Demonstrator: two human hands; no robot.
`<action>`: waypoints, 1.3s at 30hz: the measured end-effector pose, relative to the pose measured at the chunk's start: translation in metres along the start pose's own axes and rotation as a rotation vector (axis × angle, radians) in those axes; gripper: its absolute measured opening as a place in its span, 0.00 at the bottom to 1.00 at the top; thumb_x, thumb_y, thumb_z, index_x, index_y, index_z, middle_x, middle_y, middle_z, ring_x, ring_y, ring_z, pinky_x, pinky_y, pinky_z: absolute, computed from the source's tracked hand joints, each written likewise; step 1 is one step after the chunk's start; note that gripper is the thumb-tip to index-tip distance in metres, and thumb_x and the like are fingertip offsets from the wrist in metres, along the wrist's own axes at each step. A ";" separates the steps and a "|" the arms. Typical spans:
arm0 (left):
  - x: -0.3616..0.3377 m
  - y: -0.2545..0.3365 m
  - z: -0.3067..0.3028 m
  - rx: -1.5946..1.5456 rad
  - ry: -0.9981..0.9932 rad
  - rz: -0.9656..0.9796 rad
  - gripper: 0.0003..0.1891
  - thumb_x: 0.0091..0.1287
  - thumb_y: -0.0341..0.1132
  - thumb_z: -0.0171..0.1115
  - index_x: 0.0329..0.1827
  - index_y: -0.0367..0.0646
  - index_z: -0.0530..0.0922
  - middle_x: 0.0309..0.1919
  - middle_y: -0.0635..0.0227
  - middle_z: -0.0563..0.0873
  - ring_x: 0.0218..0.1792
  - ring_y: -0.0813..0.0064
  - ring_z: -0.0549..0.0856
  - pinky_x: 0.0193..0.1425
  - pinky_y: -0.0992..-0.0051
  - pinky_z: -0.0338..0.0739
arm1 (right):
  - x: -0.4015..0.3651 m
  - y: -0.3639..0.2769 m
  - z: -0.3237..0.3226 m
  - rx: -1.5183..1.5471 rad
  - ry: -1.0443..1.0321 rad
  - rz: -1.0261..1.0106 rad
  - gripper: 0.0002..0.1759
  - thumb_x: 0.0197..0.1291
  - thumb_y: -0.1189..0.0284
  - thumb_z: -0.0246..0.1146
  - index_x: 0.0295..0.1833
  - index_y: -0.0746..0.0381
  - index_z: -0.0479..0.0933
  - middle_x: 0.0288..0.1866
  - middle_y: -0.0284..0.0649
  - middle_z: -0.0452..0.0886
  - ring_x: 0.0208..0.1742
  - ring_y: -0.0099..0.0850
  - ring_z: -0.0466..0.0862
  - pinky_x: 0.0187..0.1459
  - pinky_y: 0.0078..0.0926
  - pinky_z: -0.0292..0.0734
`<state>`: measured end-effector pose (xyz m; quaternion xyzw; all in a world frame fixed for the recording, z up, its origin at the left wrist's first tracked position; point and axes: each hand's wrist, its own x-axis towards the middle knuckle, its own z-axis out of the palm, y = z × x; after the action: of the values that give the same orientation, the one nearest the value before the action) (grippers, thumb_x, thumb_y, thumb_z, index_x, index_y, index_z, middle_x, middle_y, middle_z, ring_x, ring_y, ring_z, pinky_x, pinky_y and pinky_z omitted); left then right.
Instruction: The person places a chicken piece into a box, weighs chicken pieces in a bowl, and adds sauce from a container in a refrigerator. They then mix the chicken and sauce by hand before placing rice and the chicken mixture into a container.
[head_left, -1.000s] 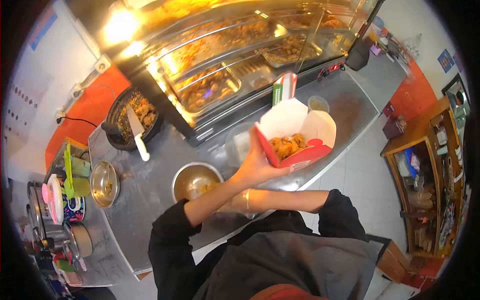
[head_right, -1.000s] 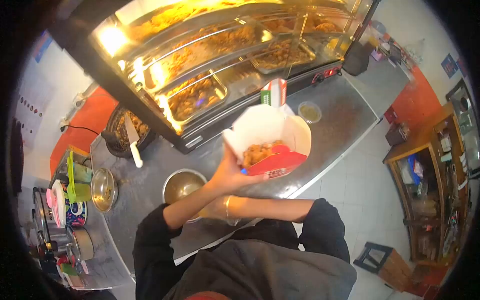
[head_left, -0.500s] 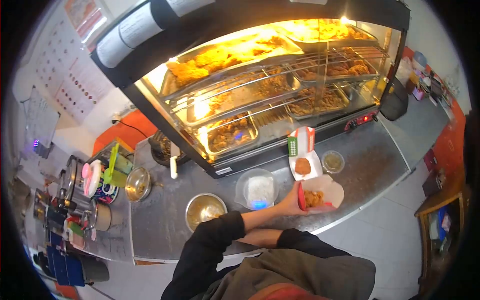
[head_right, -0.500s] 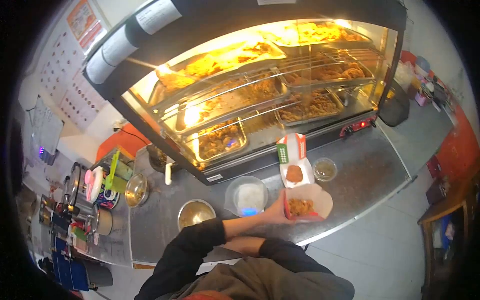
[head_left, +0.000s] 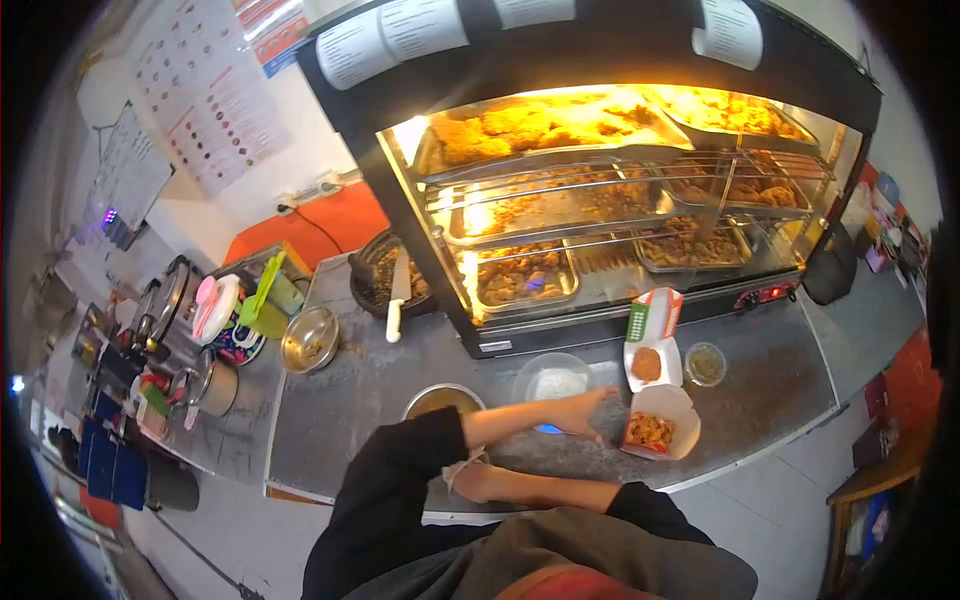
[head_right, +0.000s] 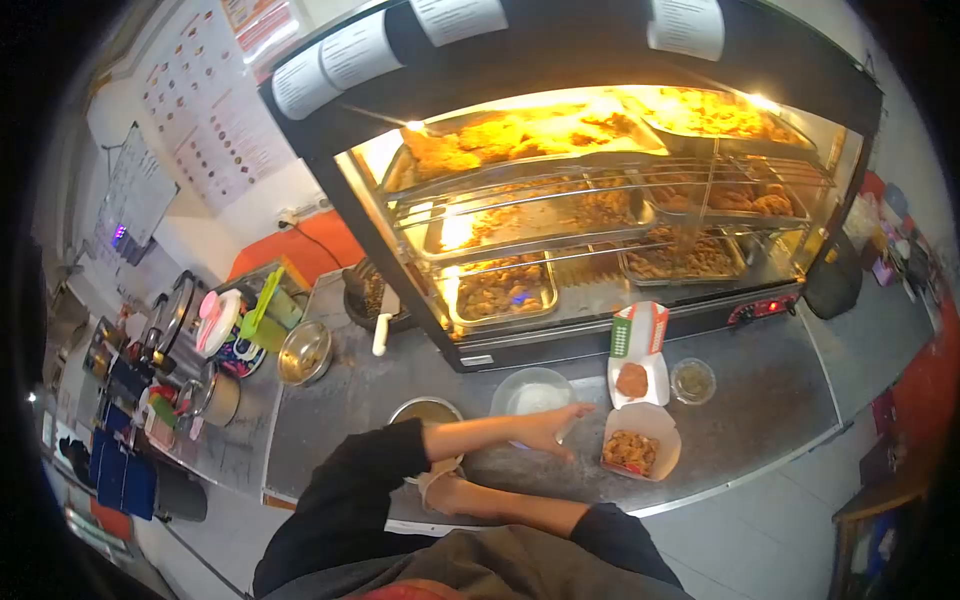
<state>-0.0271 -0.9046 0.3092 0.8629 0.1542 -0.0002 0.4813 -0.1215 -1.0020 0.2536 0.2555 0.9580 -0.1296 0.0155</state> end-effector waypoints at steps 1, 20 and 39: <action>-0.015 0.016 -0.024 0.060 -0.064 -0.037 0.46 0.44 0.37 0.69 0.63 0.41 0.46 0.62 0.54 0.54 0.62 0.60 0.58 0.63 0.69 0.54 | -0.012 0.006 0.003 0.004 -0.019 -0.020 0.16 0.48 0.73 0.51 0.45 0.66 0.72 0.43 0.51 0.73 0.45 0.42 0.74 0.46 0.32 0.69; -0.150 0.171 -0.168 -0.148 0.359 0.007 0.28 0.61 0.37 0.53 0.63 0.45 0.56 0.26 0.65 0.79 0.27 0.81 0.78 0.33 0.81 0.74 | 0.007 0.026 -0.011 -0.040 0.437 -0.083 0.31 0.47 0.67 0.56 0.57 0.69 0.59 0.54 0.49 0.67 0.56 0.37 0.68 0.57 0.27 0.61; 0.059 0.030 0.025 -0.662 -0.319 -0.500 0.34 0.63 0.39 0.47 0.66 0.53 0.36 0.53 0.52 0.68 0.41 0.65 0.79 0.44 0.71 0.75 | -0.301 0.050 0.020 0.658 1.465 1.010 0.71 0.15 0.59 0.78 0.64 0.61 0.35 0.66 0.46 0.40 0.66 0.39 0.50 0.61 0.39 0.52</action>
<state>0.0406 -0.9241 0.3118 0.5877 0.2734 -0.2005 0.7346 0.1643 -1.1114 0.2513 0.6490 0.4211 -0.1785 -0.6079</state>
